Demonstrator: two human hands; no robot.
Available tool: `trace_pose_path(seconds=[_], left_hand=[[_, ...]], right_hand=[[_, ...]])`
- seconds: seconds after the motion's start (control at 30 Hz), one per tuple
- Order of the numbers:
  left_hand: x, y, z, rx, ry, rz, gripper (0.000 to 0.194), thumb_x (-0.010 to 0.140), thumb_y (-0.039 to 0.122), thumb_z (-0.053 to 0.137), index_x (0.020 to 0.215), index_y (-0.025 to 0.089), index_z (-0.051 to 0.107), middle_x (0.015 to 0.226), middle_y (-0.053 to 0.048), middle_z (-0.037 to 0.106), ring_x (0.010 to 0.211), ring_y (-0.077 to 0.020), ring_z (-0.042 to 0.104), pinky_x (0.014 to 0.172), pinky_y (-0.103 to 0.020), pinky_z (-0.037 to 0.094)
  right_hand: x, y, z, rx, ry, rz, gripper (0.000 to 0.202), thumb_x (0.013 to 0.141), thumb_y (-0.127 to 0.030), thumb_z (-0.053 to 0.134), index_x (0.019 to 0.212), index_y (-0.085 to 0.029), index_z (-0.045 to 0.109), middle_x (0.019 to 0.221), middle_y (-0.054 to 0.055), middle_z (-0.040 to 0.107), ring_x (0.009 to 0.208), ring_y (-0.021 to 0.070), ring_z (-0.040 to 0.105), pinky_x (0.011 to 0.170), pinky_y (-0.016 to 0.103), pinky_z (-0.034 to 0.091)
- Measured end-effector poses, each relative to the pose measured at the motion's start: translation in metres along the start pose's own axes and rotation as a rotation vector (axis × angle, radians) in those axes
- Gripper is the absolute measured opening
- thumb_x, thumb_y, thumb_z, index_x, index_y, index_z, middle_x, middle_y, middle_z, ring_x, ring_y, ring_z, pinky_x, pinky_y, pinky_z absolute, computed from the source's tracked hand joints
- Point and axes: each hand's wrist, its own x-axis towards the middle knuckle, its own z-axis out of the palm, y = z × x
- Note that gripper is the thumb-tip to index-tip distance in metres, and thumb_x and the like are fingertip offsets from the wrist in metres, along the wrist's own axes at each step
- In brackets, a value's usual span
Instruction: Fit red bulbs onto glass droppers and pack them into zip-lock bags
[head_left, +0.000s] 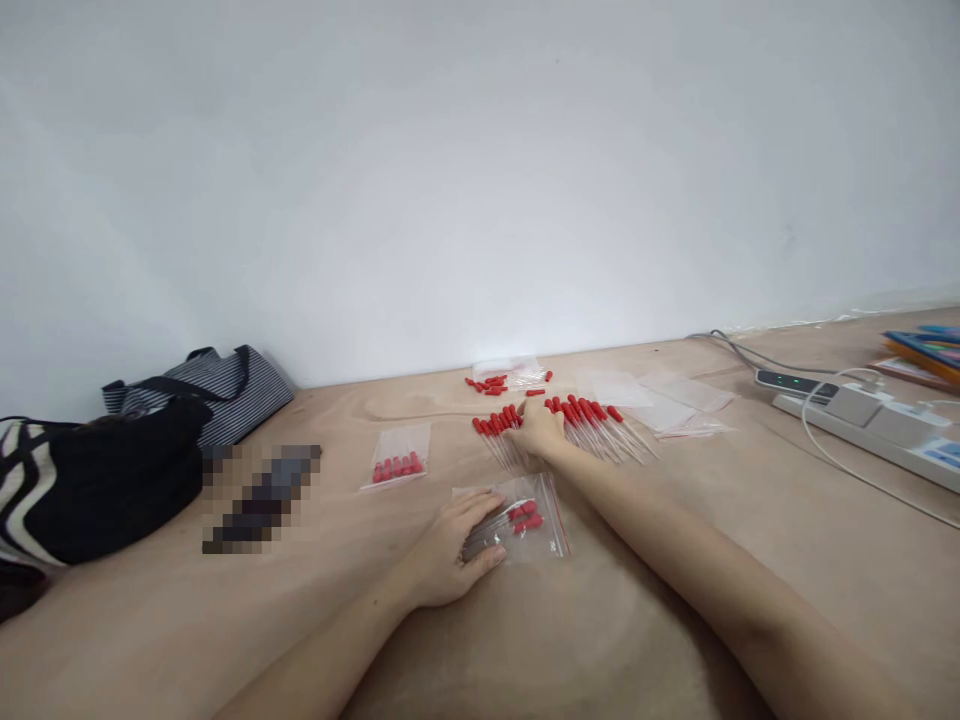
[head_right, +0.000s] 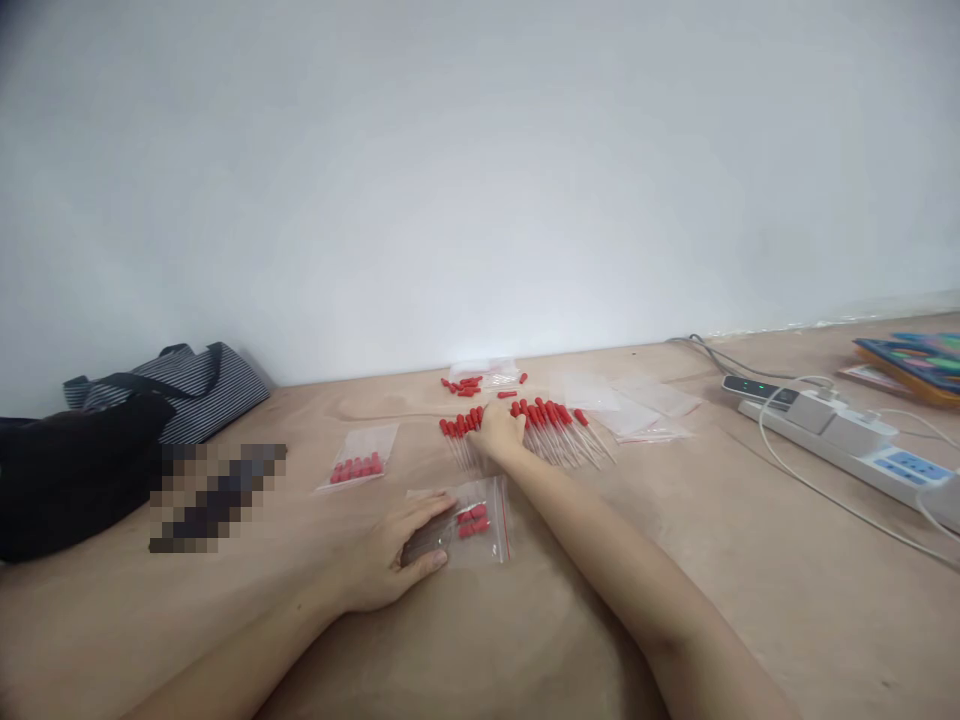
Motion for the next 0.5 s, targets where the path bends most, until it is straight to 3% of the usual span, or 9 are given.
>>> trace_pose_path(seconds=[0.17,0.5], left_hand=[[0.000,-0.003,0.002,0.001,-0.014,0.005,0.050,0.078,0.033,0.050,0.125,0.019,0.040,0.129,-0.008,0.045,0.120,-0.0245,0.037,0.098,-0.043,0.032],[0.000,-0.003,0.001,-0.003,-0.006,0.009,0.050,0.078,0.032,0.051,0.125,0.021,0.040,0.129,-0.007,0.045,0.120,-0.0243,0.037,0.099,-0.044,0.031]], right_hand=[[0.006,-0.007,-0.001,-0.024,-0.034,0.058,0.032,0.066,-0.017,0.055,0.098,-0.013,0.051,0.097,0.012,0.061,0.094,0.0244,0.056,0.081,0.036,0.033],[0.008,-0.021,-0.010,0.008,-0.095,0.069,0.030,0.067,-0.007,0.053,0.098,-0.010,0.055,0.104,0.019,0.058,0.100,0.0281,0.054,0.082,0.039,0.037]])
